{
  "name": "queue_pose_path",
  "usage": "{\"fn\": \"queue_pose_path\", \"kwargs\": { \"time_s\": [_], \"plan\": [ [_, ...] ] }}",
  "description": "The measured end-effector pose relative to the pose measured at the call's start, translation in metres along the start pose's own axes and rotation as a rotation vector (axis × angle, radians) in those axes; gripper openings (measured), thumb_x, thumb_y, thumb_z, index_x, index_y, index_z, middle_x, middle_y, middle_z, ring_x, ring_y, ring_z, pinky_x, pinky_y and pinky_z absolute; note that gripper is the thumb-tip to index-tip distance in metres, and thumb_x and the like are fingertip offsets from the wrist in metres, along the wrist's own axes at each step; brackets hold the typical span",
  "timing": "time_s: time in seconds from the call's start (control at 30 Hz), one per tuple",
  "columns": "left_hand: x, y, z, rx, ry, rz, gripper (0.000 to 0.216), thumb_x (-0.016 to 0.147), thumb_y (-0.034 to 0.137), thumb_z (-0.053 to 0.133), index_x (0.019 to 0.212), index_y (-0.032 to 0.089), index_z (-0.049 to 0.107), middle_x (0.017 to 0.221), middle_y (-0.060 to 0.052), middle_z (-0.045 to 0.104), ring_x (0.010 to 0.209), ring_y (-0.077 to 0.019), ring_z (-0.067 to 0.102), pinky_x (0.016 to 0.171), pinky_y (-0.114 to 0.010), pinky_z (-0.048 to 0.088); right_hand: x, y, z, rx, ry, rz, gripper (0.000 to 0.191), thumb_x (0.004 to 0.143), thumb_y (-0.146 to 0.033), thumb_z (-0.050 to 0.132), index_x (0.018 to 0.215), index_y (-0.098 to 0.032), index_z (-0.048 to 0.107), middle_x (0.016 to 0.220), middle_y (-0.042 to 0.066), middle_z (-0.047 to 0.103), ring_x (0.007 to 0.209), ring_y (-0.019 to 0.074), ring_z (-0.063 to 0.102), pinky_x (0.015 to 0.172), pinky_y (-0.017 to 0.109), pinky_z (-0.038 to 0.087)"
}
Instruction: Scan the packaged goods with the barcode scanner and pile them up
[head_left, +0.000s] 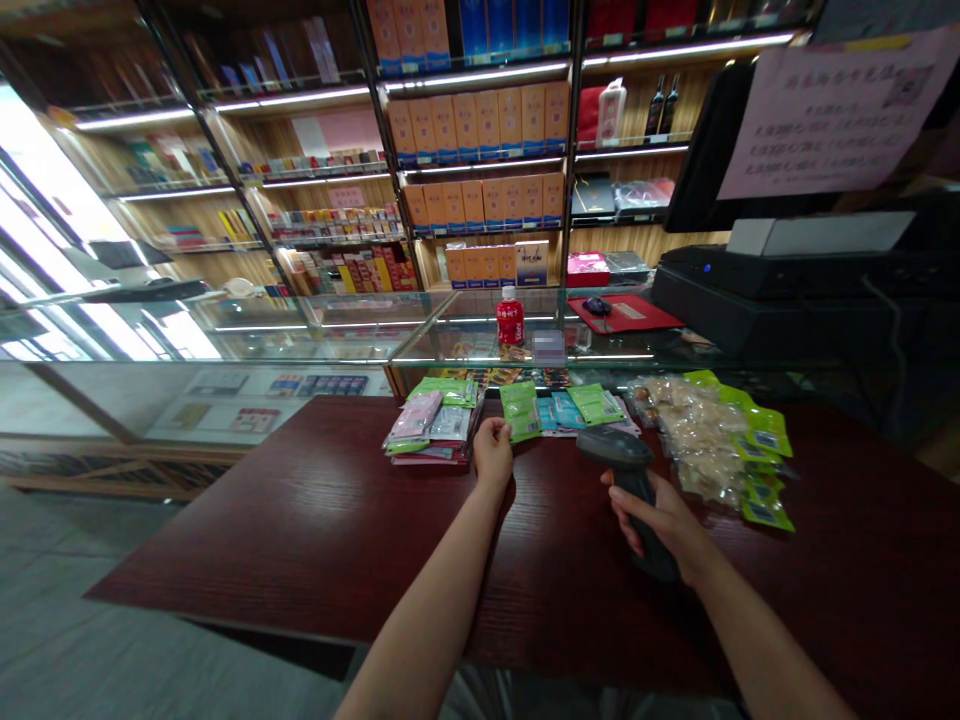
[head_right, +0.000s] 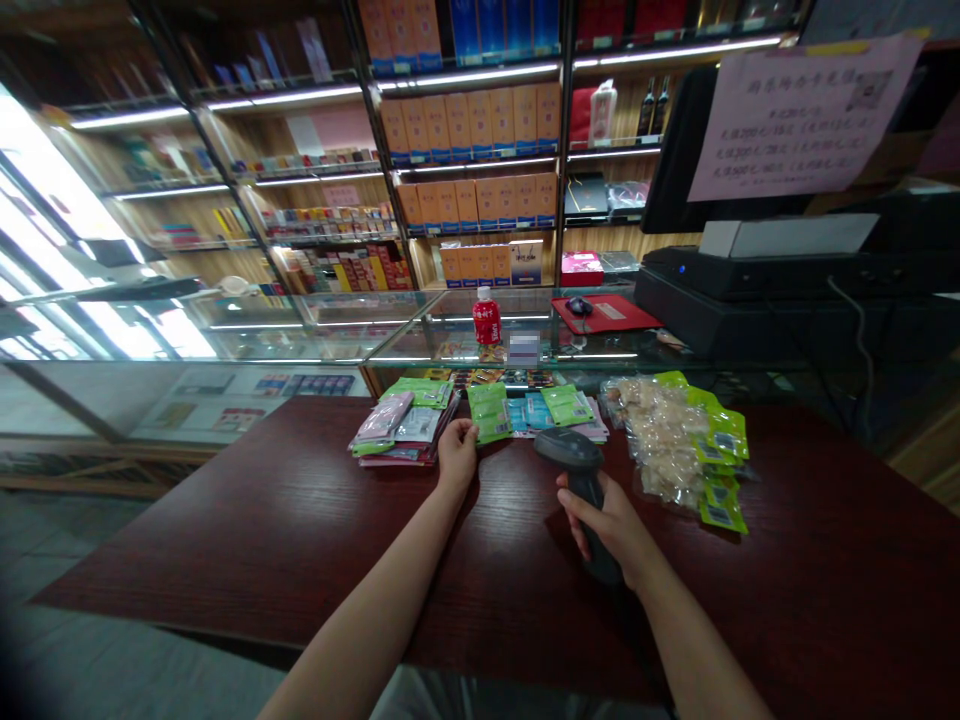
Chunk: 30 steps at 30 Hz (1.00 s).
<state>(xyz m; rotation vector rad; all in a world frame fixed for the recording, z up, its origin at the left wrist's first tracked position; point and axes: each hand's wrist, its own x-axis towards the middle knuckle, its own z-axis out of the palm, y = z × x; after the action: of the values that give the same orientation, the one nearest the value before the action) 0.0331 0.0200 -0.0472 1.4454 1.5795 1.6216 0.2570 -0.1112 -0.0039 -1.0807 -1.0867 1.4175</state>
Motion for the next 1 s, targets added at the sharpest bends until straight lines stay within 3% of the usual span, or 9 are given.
{"fn": "queue_pose_path", "kwargs": {
  "time_s": [0.2, 0.37, 0.47, 0.57, 0.67, 0.77, 1.0],
  "plan": [
    [-0.005, 0.007, -0.001, 0.016, -0.031, 0.058, 0.005, 0.079, 0.018, 0.053, 0.078, 0.017, 0.057, 0.075, -0.001, 0.062, 0.073, -0.0141, 0.058, 0.070, -0.025, 0.045, 0.002, 0.003, -0.001, 0.021, 0.039, -0.020, 0.049, 0.064, -0.051, 0.078, 0.095, -0.020, 0.057, 0.052, -0.008, 0.051, 0.032, 0.0079, 0.043, 0.029, 0.019, 0.031],
    [-0.007, 0.035, -0.009, 0.115, -0.031, 0.145, 0.007, 0.080, 0.017, 0.051, 0.077, 0.018, 0.057, 0.075, -0.001, 0.062, 0.074, -0.0148, 0.059, 0.070, -0.026, 0.044, 0.003, 0.006, -0.002, 0.036, 0.039, -0.031, 0.048, 0.065, -0.050, 0.078, 0.095, -0.020, 0.057, 0.052, -0.008, 0.051, 0.031, 0.0077, 0.042, 0.029, 0.019, 0.032],
    [0.002, 0.056, -0.028, 0.208, 0.017, 0.131, 0.007, 0.080, 0.016, 0.052, 0.077, 0.019, 0.058, 0.075, -0.002, 0.063, 0.073, -0.0156, 0.059, 0.069, -0.026, 0.043, 0.003, 0.007, -0.004, 0.057, 0.018, -0.032, 0.047, 0.067, -0.048, 0.078, 0.096, -0.019, 0.057, 0.052, -0.008, 0.051, 0.031, 0.0072, 0.043, 0.029, 0.018, 0.032],
    [0.016, 0.068, -0.063, 0.343, 0.113, 0.113, 0.006, 0.079, 0.017, 0.053, 0.077, 0.019, 0.059, 0.077, -0.003, 0.065, 0.074, -0.0179, 0.060, 0.070, -0.028, 0.043, 0.001, 0.006, -0.003, 0.063, 0.008, -0.028, 0.047, 0.067, -0.047, 0.079, 0.097, -0.018, 0.056, 0.053, -0.008, 0.052, 0.033, 0.0068, 0.043, 0.030, 0.017, 0.033],
    [0.030, 0.069, -0.100, 0.462, 0.190, 0.036, 0.009, 0.079, 0.019, 0.053, 0.078, 0.019, 0.062, 0.081, -0.006, 0.068, 0.079, -0.0208, 0.063, 0.073, -0.030, 0.044, -0.002, 0.003, -0.001, 0.048, 0.024, -0.026, 0.048, 0.066, -0.048, 0.079, 0.096, -0.018, 0.057, 0.053, -0.007, 0.052, 0.033, 0.0070, 0.044, 0.030, 0.018, 0.033],
    [0.039, 0.068, -0.126, 0.564, 0.189, -0.060, 0.011, 0.078, 0.022, 0.056, 0.081, 0.018, 0.066, 0.085, -0.009, 0.070, 0.084, -0.0241, 0.065, 0.074, -0.032, 0.044, -0.004, 0.003, 0.001, 0.040, 0.042, -0.023, 0.049, 0.064, -0.048, 0.080, 0.096, -0.018, 0.057, 0.054, -0.007, 0.052, 0.033, 0.0072, 0.044, 0.030, 0.018, 0.034],
    [0.045, 0.070, -0.131, 0.808, 0.149, -0.137, 0.021, 0.080, 0.029, 0.054, 0.084, 0.018, 0.071, 0.092, -0.013, 0.071, 0.091, -0.0285, 0.065, 0.075, -0.034, 0.044, -0.004, 0.006, 0.002, 0.017, 0.047, -0.023, 0.050, 0.064, -0.049, 0.080, 0.097, -0.018, 0.057, 0.053, -0.007, 0.052, 0.033, 0.0070, 0.043, 0.030, 0.018, 0.033]
  ]
}}
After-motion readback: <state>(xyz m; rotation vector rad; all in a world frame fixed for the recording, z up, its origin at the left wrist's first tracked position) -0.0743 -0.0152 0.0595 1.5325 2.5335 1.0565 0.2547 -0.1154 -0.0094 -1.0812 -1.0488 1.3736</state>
